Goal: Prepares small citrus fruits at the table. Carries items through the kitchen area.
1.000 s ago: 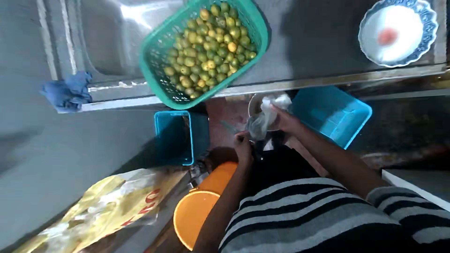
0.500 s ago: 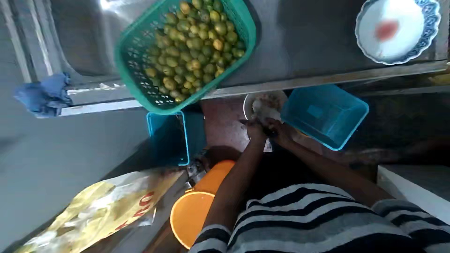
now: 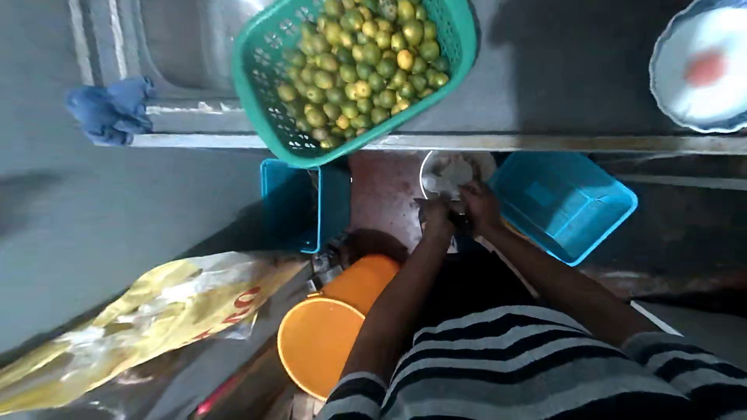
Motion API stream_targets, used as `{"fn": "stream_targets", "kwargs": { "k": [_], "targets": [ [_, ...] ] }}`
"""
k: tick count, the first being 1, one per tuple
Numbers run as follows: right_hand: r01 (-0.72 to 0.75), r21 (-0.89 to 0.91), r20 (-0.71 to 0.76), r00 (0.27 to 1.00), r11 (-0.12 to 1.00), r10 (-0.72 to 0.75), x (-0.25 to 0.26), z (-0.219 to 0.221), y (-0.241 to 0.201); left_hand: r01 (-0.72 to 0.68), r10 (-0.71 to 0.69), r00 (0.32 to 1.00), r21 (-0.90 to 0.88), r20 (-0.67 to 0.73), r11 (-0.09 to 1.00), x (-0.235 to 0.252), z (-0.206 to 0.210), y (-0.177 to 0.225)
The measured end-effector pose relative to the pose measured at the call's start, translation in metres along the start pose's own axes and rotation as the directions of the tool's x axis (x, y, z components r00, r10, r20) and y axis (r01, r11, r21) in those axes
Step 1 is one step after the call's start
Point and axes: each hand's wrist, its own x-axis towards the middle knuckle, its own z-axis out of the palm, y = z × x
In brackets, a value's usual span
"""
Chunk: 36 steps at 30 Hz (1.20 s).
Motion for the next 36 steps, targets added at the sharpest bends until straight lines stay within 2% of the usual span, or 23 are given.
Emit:
{"fn": "stream_targets", "kwargs": {
  "k": [2,5,8,12,17,20,23,25,27,28,29,31,32,34,35,36],
  "targets": [
    [0.007,-0.025,0.039,0.999,1.0,-0.006,-0.001,-0.006,-0.003,0.012,-0.012,1.0,-0.02,0.006,1.0,0.0,0.0,-0.002],
    [0.044,0.029,-0.063,0.997,0.999,-0.042,0.001,-0.01,-0.006,-0.019,0.021,0.999,-0.076,0.027,0.997,-0.004,0.002,0.002],
    [-0.1,0.086,0.032,0.995,0.991,0.098,0.001,-0.008,0.007,-0.015,0.02,0.999,-0.116,0.042,0.993,-0.002,0.002,-0.001],
    [-0.002,0.139,-0.01,1.0,0.99,0.003,-0.002,-0.011,0.001,-0.078,0.091,0.988,-0.106,0.122,0.991,-0.007,-0.007,0.002],
    [-0.11,0.134,0.214,0.974,0.985,0.079,0.006,-0.004,0.018,-0.146,0.136,0.959,0.023,0.248,0.989,-0.021,-0.011,0.005],
    [-0.151,0.137,0.242,0.963,0.979,0.115,0.006,-0.008,0.01,-0.137,0.097,0.945,0.106,0.313,0.985,-0.031,-0.013,0.004],
    [-0.31,0.147,0.268,0.927,0.939,0.264,0.015,-0.02,-0.004,-0.158,0.101,0.936,0.146,0.338,0.977,-0.038,-0.02,0.004],
    [-0.338,0.215,0.159,0.938,0.916,0.309,0.013,-0.025,-0.004,-0.176,0.116,0.937,0.158,0.329,0.972,-0.036,-0.03,0.001],
    [-0.212,0.302,-0.02,0.973,0.929,0.229,0.009,-0.028,-0.001,-0.223,0.174,0.937,0.134,0.304,0.966,-0.026,-0.048,-0.002],
    [-0.158,0.292,-0.063,0.981,0.943,0.184,0.009,-0.025,0.005,-0.253,0.213,0.936,0.113,0.281,0.961,-0.021,-0.06,-0.005],
    [-0.162,0.239,-0.034,0.984,0.957,0.175,0.008,-0.021,0.015,-0.262,0.23,0.941,0.102,0.246,0.96,-0.018,-0.074,-0.009],
    [-0.301,0.162,0.127,0.951,0.94,0.282,0.013,-0.015,0.038,-0.227,0.207,0.963,0.103,0.175,0.969,-0.018,-0.1,-0.012],
    [-0.354,0.179,0.17,0.93,0.918,0.326,0.017,-0.015,0.044,-0.198,0.182,0.973,0.106,0.141,0.975,-0.022,-0.113,-0.01],
    [-0.379,0.322,0.192,0.924,0.868,0.332,0.021,-0.022,0.035,-0.158,0.151,0.986,0.095,0.072,0.983,-0.028,-0.145,-0.012],
    [-0.391,0.452,0.193,0.92,0.801,0.341,0.017,-0.025,0.027,-0.153,0.15,0.988,0.09,0.045,0.984,-0.029,-0.162,-0.02],
    [-0.409,0.626,0.209,0.908,0.664,0.363,0.014,-0.028,0.017,-0.162,0.16,0.987,0.081,0.028,0.983,-0.028,-0.178,-0.03]
  ]
}}
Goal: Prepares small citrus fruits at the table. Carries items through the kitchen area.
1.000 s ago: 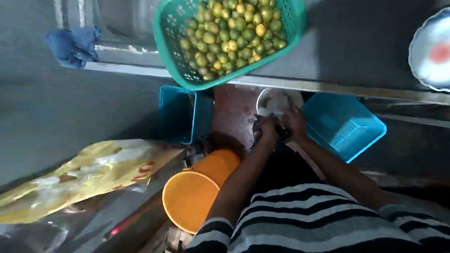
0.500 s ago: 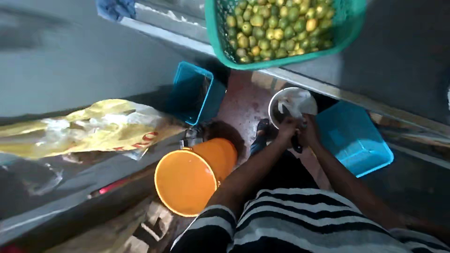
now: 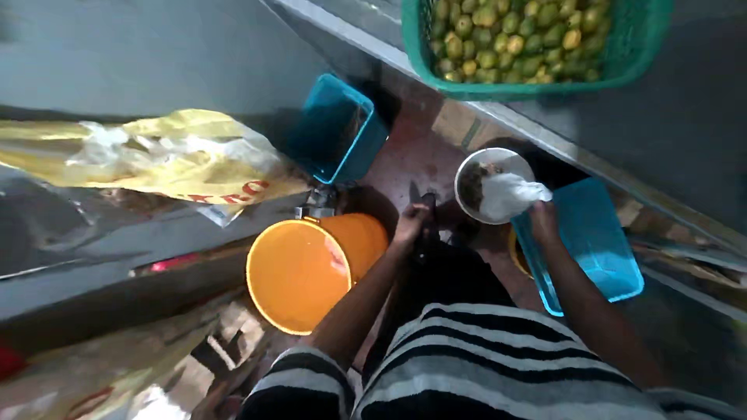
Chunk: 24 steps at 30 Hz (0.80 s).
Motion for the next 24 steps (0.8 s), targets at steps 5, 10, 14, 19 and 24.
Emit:
{"fn": "stream_targets", "kwargs": {
  "k": [5,10,14,19,24],
  "targets": [
    [-0.271,0.744,0.339,0.941,0.611,0.004,-0.03,0.04,-0.041,-0.044,0.034,0.991,-0.076,-0.131,0.996,-0.015,-0.063,-0.03],
    [-0.33,0.657,0.441,0.897,0.678,0.009,-0.077,0.125,-0.1,-0.172,0.079,0.944,-0.277,-0.319,0.945,-0.032,-0.104,-0.036],
    [-0.301,0.596,0.58,0.803,0.744,-0.139,-0.117,0.217,-0.15,-0.462,0.091,0.692,-0.343,-0.716,0.818,-0.041,-0.164,-0.033],
    [-0.271,0.555,0.726,0.619,0.786,-0.299,-0.188,0.343,-0.234,-0.732,-0.056,0.344,-0.305,-0.937,0.609,-0.032,-0.287,-0.026],
    [-0.371,0.533,0.84,0.341,0.76,-0.423,-0.25,0.477,-0.274,-0.802,0.183,0.139,-0.002,-0.973,0.597,-0.03,-0.397,0.031]
  ]
}}
